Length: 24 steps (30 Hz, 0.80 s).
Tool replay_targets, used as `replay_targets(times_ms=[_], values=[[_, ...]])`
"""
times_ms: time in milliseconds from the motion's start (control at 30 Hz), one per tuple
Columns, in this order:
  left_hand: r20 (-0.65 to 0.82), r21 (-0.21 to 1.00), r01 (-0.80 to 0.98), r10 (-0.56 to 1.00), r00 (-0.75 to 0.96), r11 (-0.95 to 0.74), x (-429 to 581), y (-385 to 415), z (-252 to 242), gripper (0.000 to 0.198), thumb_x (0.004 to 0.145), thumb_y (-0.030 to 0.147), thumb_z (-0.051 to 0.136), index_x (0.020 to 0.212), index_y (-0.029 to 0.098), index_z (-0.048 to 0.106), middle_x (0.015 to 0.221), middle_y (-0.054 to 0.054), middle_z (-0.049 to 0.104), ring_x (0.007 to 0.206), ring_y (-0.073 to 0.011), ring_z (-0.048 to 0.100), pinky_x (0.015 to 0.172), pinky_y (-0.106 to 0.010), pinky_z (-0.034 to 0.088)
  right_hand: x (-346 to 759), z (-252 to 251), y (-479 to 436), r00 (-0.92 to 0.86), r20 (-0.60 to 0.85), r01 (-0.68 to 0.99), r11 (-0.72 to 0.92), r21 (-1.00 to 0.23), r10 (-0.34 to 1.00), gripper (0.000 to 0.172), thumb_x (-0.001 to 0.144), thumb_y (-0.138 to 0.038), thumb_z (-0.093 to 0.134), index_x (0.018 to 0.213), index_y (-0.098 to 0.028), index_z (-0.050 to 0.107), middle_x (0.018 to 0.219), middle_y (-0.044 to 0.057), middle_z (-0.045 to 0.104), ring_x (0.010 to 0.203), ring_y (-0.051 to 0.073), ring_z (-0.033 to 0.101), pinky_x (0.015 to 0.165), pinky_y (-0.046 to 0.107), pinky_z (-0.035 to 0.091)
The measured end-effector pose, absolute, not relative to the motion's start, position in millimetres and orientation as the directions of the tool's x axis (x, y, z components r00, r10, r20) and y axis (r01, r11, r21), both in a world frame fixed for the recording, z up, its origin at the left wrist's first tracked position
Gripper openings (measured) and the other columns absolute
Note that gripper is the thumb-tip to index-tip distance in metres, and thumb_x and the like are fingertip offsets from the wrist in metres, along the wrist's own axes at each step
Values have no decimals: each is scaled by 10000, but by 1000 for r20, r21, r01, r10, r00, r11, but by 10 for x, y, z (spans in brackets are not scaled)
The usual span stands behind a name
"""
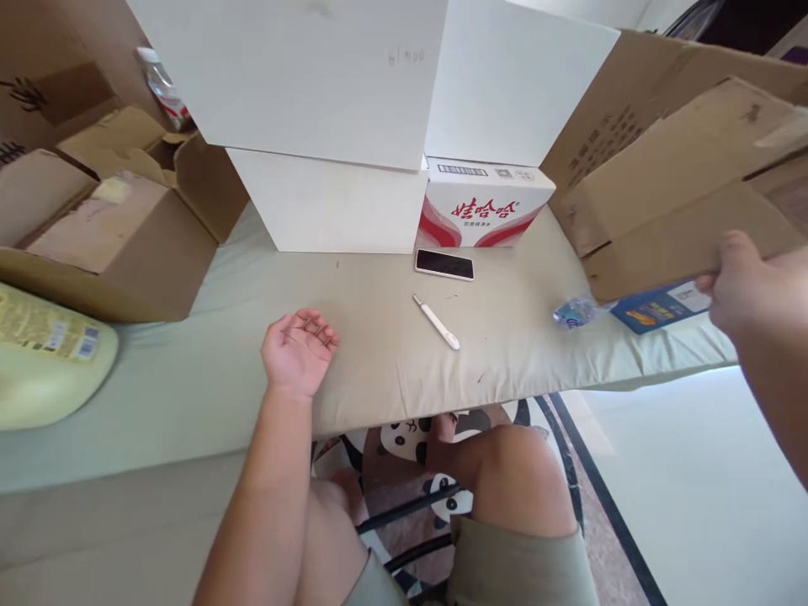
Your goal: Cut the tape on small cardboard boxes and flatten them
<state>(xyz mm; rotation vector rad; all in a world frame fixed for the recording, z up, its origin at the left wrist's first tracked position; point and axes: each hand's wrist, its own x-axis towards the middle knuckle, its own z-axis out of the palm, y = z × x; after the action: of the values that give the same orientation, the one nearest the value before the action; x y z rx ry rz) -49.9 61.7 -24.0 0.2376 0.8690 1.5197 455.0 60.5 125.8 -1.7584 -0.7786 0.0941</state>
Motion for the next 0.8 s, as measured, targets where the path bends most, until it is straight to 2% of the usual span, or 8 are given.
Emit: replay_targets(times_ms=[67, 133, 200, 333, 467, 567, 667, 800], values=[[-339, 638, -764, 927, -161, 100, -486, 626, -238, 205, 740, 378, 587, 725, 177, 621, 658, -26, 568, 556, -142, 567, 550, -274, 513, 4636, 1333, 874, 783, 217, 411, -222, -884, 583, 174, 854, -347, 678, 844, -280, 518, 924, 59, 613, 776, 198, 656, 581, 348, 550], [-335, 638, -763, 930, -153, 104, -481, 631, -238, 201, 740, 375, 588, 719, 177, 617, 655, -26, 565, 551, -138, 555, 547, -269, 510, 4633, 1359, 1152, 752, -17, 243, -302, -922, 659, 99, 893, -296, 606, 898, -273, 510, 959, 78, 627, 918, 217, 690, 732, 376, 596], [-328, 634, -767, 932, -153, 97, -485, 625, -241, 201, 738, 370, 581, 713, 174, 617, 649, -22, 558, 549, -134, 548, 546, -265, 505, 4538, 1322, 1384, 717, -126, 186, -362, -914, 686, 48, 919, -266, 556, 919, -265, 508, 981, 105, 636, 967, 212, 686, 799, 368, 596], [-317, 599, -797, 936, -153, 72, -515, 553, -241, 208, 740, 373, 575, 710, 172, 621, 645, -13, 553, 552, -133, 548, 543, -258, 486, 3984, 1072, 1635, 586, -151, 292, -381, -877, 796, 57, 913, -211, 555, 875, -248, 537, 994, 122, 661, 906, 191, 688, 860, 364, 587], [-342, 528, -848, 924, -172, 37, -607, 481, -224, 212, 771, 345, 544, 685, 166, 618, 626, -9, 539, 521, -118, 522, 522, -239, 443, 2998, 771, 1713, 287, -198, 465, -317, -827, 937, 56, 826, -189, 646, 870, -211, 619, 982, 94, 696, 848, 175, 693, 831, 355, 604], [-325, 483, -875, 923, -206, -25, -730, 451, -212, 211, 785, 314, 535, 638, 170, 579, 578, 11, 469, 488, -95, 465, 509, -212, 394, 2092, 662, 1694, -6, -189, 662, -138, -736, 982, 178, 797, -232, 670, 973, -219, 649, 975, 65, 723, 867, 197, 706, 824, 380, 609], [-296, 463, -882, 923, -246, -86, -859, 411, -196, 251, 816, 285, 487, 610, 165, 563, 560, 12, 437, 475, -90, 443, 505, -211, 364, 1135, 665, 1594, -351, -69, 828, 275, -489, 934, 286, 834, -295, 627, 1108, -222, 665, 993, 72, 737, 908, 234, 706, 902, 451, 581], [-284, 450, -881, 912, -297, -147, -1024, 380, -184, 268, 831, 238, 447, 594, 163, 549, 555, 11, 418, 466, -87, 413, 495, -215, 322, -85, 696, 1417, -744, 99, 618, 737, -273, 660, 398, 857, -237, 554, 1240, -214, 657, 1242, 128, 677, 1091, 279, 673, 943, 481, 559]])
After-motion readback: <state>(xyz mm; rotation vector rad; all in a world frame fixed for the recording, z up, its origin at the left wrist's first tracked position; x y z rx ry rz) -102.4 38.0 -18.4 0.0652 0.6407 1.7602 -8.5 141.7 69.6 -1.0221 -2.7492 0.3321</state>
